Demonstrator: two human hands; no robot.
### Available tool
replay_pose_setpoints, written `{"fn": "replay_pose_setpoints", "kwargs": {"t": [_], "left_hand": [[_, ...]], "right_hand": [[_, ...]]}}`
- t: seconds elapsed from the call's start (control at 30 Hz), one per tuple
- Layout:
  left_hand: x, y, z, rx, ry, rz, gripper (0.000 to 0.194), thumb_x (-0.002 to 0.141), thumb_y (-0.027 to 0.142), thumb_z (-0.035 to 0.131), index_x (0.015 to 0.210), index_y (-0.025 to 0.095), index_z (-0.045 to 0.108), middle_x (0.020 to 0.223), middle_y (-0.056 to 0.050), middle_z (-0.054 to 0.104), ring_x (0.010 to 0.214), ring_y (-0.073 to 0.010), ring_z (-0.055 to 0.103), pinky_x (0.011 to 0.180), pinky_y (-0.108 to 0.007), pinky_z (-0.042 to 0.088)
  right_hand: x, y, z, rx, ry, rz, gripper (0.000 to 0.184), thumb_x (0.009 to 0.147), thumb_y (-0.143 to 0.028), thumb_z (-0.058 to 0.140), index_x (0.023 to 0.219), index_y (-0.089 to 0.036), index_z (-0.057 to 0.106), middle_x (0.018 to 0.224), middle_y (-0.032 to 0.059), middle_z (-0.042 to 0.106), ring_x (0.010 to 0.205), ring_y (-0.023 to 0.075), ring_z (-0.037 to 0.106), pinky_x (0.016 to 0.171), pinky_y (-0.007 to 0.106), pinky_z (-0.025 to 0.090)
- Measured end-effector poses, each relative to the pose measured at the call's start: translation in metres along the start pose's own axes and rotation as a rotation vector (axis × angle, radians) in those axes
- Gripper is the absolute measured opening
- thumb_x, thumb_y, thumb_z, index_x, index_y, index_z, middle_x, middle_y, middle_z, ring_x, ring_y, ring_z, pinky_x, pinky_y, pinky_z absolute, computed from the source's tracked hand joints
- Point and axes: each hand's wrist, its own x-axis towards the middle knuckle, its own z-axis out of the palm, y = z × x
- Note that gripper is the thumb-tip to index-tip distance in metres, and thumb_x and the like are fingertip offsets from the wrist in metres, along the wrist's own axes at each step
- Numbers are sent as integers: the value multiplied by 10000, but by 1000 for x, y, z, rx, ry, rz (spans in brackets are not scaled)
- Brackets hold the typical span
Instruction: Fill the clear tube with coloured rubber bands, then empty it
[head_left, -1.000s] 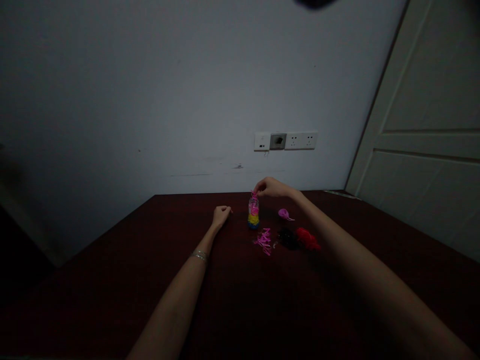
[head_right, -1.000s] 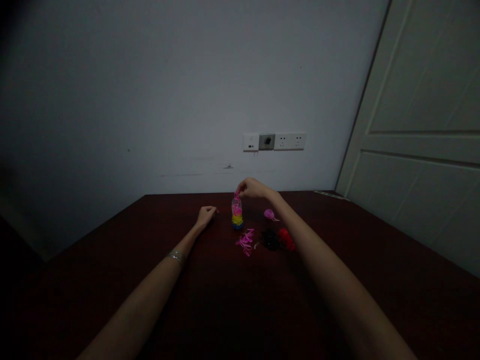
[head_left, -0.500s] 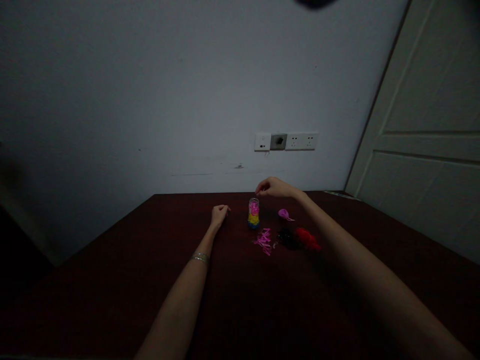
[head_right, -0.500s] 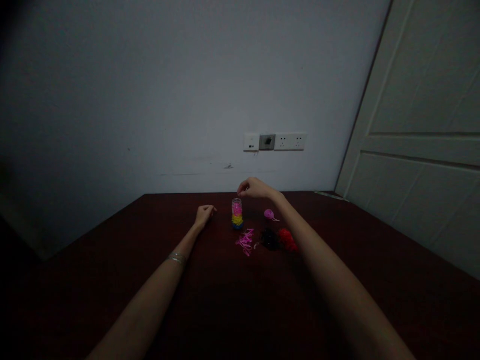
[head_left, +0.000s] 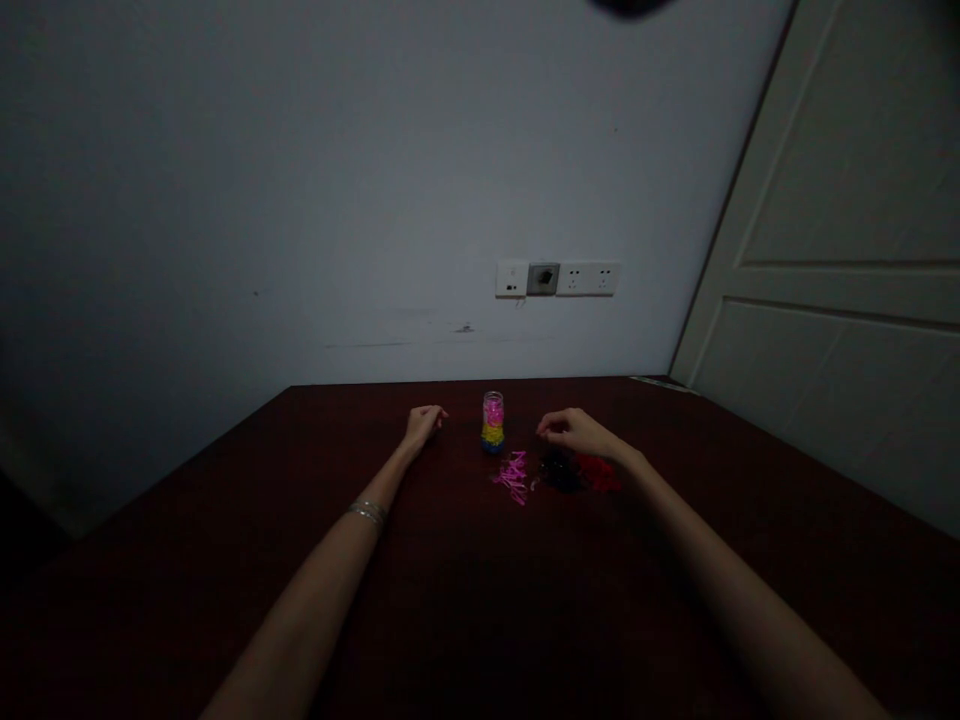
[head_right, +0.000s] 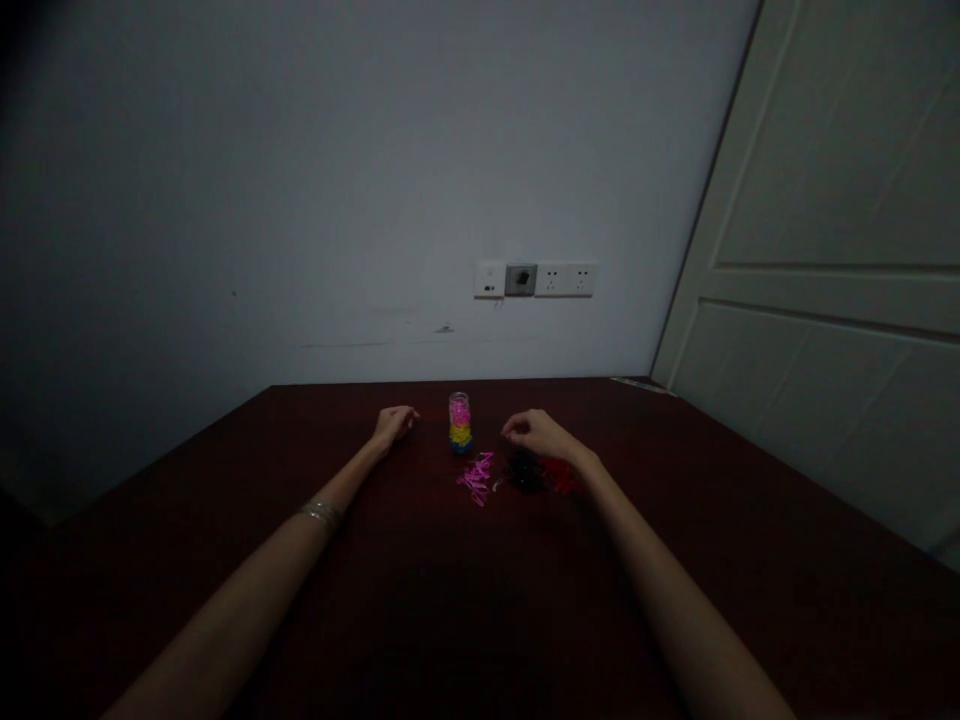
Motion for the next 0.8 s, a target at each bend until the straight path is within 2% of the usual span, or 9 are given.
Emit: {"fn": "replay_pose_setpoints", "kwargs": {"t": [0.07, 0.17, 0.27, 0.33, 0.43, 0.53, 0.63, 0.73, 0.8], "left_hand": [[-3, 7, -2, 157, -135, -1, 244, 673, 317, 450, 595, 123, 575, 443, 33, 440, 383, -57, 336, 408, -186, 240], [-13, 20, -7, 392, -410, 68, 262, 682, 326, 482, 538, 122, 563, 465, 8, 491, 427, -73, 406, 438, -190, 288], [-33, 37, -10, 579, -688, 161, 268, 699, 348, 517, 615, 117, 622, 549, -12, 566, 492, -89, 473, 473, -191, 324], [-49, 49, -8, 685, -806, 266, 249, 696, 351, 559, 732, 127, 664, 644, -18, 614, 574, -99, 524, 525, -184, 353], [-73, 69, 0, 823, -863, 399, 321, 708, 409, 583, 913, 177, 667, 794, -24, 648, 689, -123, 569, 559, -186, 364], [-90, 83, 13, 935, -844, 533, 373, 743, 416, 556, 1058, 224, 612, 977, -32, 640, 846, -161, 583, 609, -207, 387], [-100, 87, 25, 1001, -827, 633, 452, 767, 379, 537, 1195, 234, 514, 1135, -51, 585, 990, -192, 551, 685, -236, 417], [-103, 85, 36, 1034, -833, 711, 457, 787, 349, 525, 1224, 225, 472, 1159, -62, 565, 1020, -195, 538, 716, -246, 431], [-103, 82, 41, 1051, -833, 767, 355, 804, 317, 509, 1145, 223, 522, 1120, -55, 577, 990, -185, 549, 701, -237, 436]], "right_hand": [[-6, 7, 1, 11, 17, 14, 228, 730, -255, 511, 838, -147, 681, 772, 43, 658, 709, 161, 572, 660, 269, 438], [-12, 11, -1, 49, 47, 20, 239, 733, -268, 509, 842, -140, 679, 796, 51, 663, 723, 174, 580, 678, 283, 446], [-15, 13, -4, 79, 72, 31, 244, 730, -275, 518, 848, -142, 685, 811, 57, 673, 752, 193, 589, 700, 298, 453], [-16, 16, -4, 80, 80, 35, 247, 729, -281, 522, 847, -144, 690, 809, 60, 677, 759, 202, 593, 704, 305, 457], [-16, 20, -2, 63, 70, 42, 254, 727, -292, 524, 847, -144, 691, 805, 62, 678, 740, 199, 599, 695, 306, 460], [-16, 23, 0, 28, 38, 38, 258, 734, -309, 513, 838, -144, 682, 811, 60, 676, 723, 187, 602, 687, 299, 459], [-18, 22, 0, -25, 3, 19, 263, 744, -317, 499, 830, -147, 680, 830, 62, 677, 732, 181, 604, 687, 285, 451], [-19, 21, -1, -70, -10, 33, 266, 744, -312, 495, 828, -144, 684, 829, 68, 678, 734, 180, 602, 680, 273, 443], [-20, 20, -1, -84, -14, 45, 266, 741, -309, 498, 826, -141, 686, 827, 71, 678, 736, 180, 601, 679, 268, 439]]}}
